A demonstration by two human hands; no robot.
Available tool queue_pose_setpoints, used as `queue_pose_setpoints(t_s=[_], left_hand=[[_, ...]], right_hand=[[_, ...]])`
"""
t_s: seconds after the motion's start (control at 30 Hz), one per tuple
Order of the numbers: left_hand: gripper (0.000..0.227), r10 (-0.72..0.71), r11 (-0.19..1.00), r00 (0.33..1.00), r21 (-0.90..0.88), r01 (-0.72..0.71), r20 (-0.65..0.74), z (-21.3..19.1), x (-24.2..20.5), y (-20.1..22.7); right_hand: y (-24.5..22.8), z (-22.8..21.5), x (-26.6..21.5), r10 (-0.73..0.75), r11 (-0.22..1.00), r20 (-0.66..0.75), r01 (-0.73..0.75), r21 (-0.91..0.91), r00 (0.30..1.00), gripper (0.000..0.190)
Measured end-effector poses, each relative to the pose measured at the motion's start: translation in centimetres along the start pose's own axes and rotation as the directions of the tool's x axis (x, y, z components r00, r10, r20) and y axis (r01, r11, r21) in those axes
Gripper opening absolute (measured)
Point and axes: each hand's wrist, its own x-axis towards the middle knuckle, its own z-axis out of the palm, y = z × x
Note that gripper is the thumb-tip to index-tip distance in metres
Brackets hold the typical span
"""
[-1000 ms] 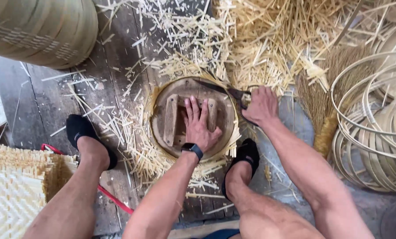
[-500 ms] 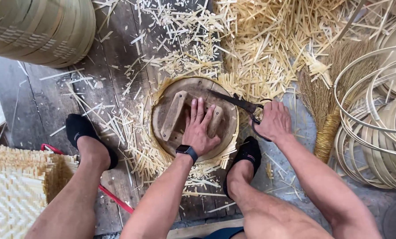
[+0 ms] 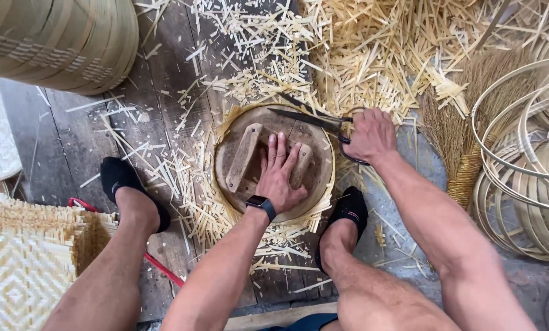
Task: Assembling a circular bamboo basket or tray by weaving bamboo strips and securing them to a hoop frame.
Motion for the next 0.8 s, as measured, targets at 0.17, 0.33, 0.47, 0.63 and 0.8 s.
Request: queue_pose_setpoints(t_s=[0.17,0.33,0.47,0.63,0.8], left_hand=[[0.11,0.131,0.988,0.958,0.042,-0.146,0.255,-1.9,-1.0,-1.3],[0.107,0.161,0.983,0.945,0.037,-0.179,0.283,-2.6,-0.2,-1.1],[0.109,0.191,0.975,0.925,0.046,-0.218,0.328,-2.9,-0.4,-1.7],[0.108,0.089,0.991,0.958,0.077,-0.114,0.273,-0.8,-2.0,-3.2],[0.122,-0.424,0.904,0.903,-0.023,0.426,0.071,2.7,0.8,0.5]], right_hand=[[4.0,2.6,-3.1,0.09,0.99,0.263,-0.114,0.079,0.961,0.039],[2.0,0.6,-1.3,-0.022,0.999,-0.185,0.026,0.021,0.982,0.05],[-0.9,0.6,1.3,-0.072,0.992,-0.291,0.1,0.081,0.954,0.058],[3.6,4.0,-1.6,-0.003,0.998,0.024,0.001,0.066,1.0,0.033],[1.0,1.0,-2.1,-0.037,0.991,-0.236,0.065,0.113,0.971,0.038]])
